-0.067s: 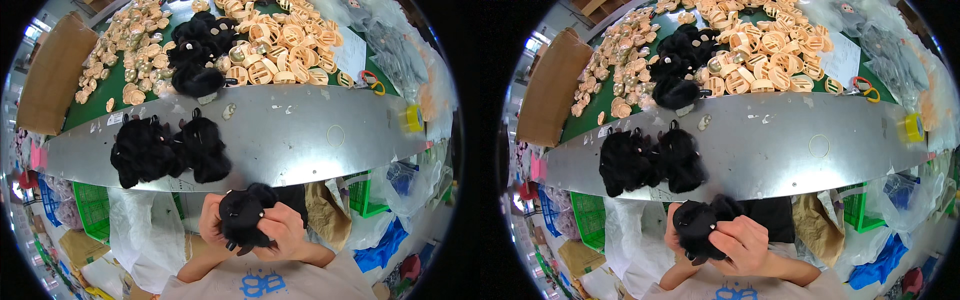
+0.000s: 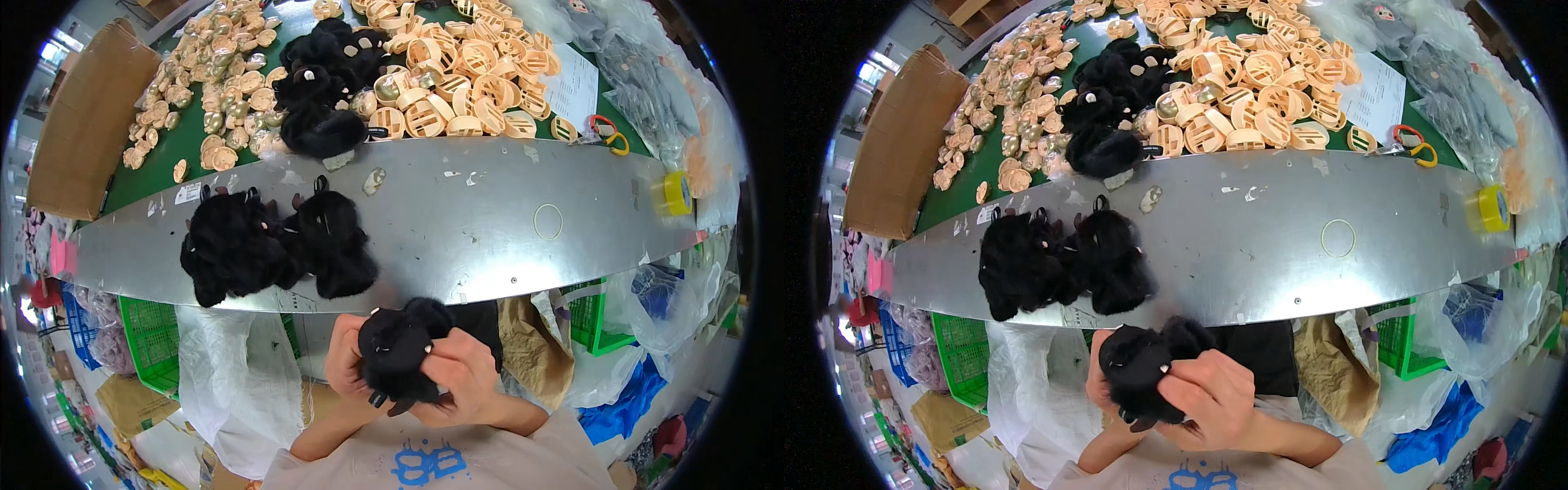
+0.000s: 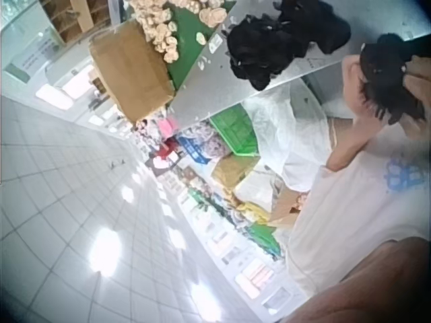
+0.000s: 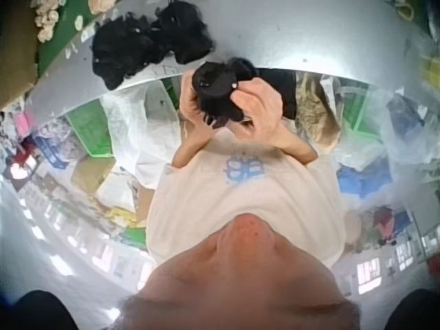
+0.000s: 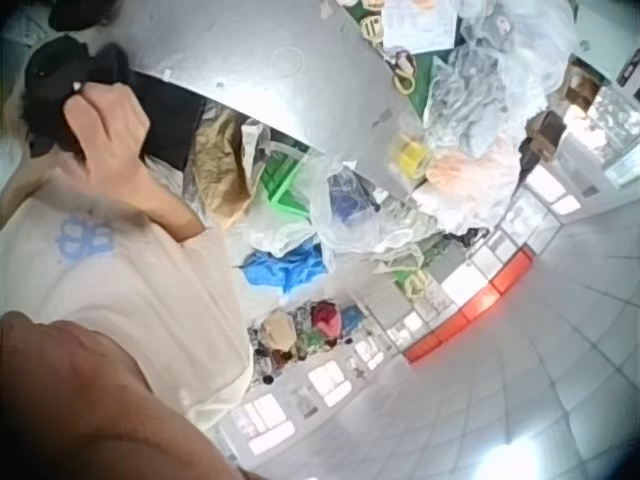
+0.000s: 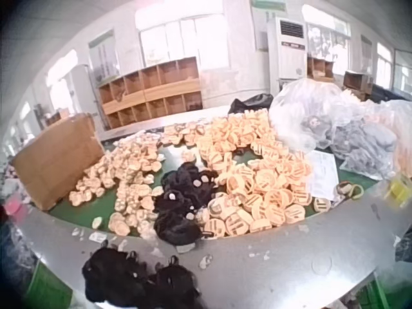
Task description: The person repeatedly picks up black plush toy bodies and wooden components, inserts the wooden pieces into the plush bodies, and secures them with rubber bands. The finished items are placed into a white bag on the table.
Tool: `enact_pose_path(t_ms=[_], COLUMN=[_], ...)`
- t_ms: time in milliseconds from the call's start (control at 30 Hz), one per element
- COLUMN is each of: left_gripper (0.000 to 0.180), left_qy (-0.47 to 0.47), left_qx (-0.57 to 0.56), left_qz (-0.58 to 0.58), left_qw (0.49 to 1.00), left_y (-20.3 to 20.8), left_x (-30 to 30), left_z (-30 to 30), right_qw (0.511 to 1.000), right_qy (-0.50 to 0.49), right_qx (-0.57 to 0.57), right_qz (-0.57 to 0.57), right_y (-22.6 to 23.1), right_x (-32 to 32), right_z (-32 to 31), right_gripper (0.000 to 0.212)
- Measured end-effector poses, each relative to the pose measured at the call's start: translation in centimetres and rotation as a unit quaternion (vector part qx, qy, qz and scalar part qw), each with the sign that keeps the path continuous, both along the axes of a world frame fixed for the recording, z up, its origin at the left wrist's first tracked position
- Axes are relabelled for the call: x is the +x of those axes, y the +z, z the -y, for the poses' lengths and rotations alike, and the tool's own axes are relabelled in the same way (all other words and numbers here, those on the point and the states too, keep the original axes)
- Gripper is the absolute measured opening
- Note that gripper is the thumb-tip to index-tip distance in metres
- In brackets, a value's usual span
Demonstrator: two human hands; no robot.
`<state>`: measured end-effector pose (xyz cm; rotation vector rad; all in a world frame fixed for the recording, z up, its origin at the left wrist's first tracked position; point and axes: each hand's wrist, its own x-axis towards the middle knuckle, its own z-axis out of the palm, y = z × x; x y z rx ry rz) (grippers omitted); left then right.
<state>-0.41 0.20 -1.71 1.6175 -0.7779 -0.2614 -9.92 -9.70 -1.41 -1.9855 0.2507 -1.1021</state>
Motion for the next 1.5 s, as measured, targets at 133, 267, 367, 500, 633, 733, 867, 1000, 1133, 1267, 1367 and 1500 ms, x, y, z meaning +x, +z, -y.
enact_pose_path(t_ms=[133,267,367,500,633,733,867,1000,1133,1267,1367,1500], left_gripper=[0.024,0.026,0.025,0.023,0.014,0.013,0.016,0.016,0.014,0.018,0.05,0.055], left_qy=[0.019,-0.051,-0.132,-0.047,-0.116,-0.099,-0.127,-0.114,-0.102,-0.1,-0.242,-0.347], left_qx=[-0.01,-0.051,-0.019,-0.087,-0.05,-0.041,-0.006,0.001,0.012,0.009,-0.029,-0.07], left_qz=[0.103,0.206,0.173,-0.179,-0.068,-0.089,-0.203,-0.226,-0.18,-0.044,0.176,0.02], left_qw=[0.994,0.976,0.976,0.979,0.99,0.99,0.971,0.967,0.978,0.994,0.954,0.935], left_y=[-0.5,-1.3,-0.2,1.4,0.7,1.1,1.3,0.9,0.2,0.5,-0.8,-1.2], left_x=[-0.2,-0.7,0.1,0.3,1.4,1.2,1.3,0.8,1.1,1.4,4.0,4.1], left_z=[0.8,1.6,1.6,1.5,1.2,1.2,1.1,1.2,1.1,1.9,2.3,2.6], right_qw=[0.995,0.978,0.921,0.954,0.976,0.952,0.914,0.895,0.852,0.759,0.687,0.543], right_qy=[0.04,0.029,0.018,-0.018,0.069,0.134,0.13,0.126,0.142,0.176,0.224,0.284], right_qx=[0.073,0.202,0.389,0.3,0.179,0.25,0.343,0.379,0.451,0.598,0.677,0.779], right_qz=[-0.055,0.036,0.002,-0.024,-0.103,-0.117,-0.175,-0.196,-0.226,-0.189,-0.142,-0.131], right_y=[0.3,-1.0,-0.1,-0.4,-0.9,-0.4,0.6,-0.1,-0.3,-0.2,-0.3,-0.6], right_x=[-0.8,0.6,-0.2,-0.3,-0.9,-1.0,-0.6,-0.6,-0.9,-1.2,-1.3,-1.8], right_z=[1.0,1.6,2.7,2.6,3.1,3.4,2.6,2.3,2.5,2.9,3.2,3.6], right_gripper=[0.053,0.063,0.053,0.045,0.041,0.056,0.06,0.052,0.045,0.042,0.035,0.027])
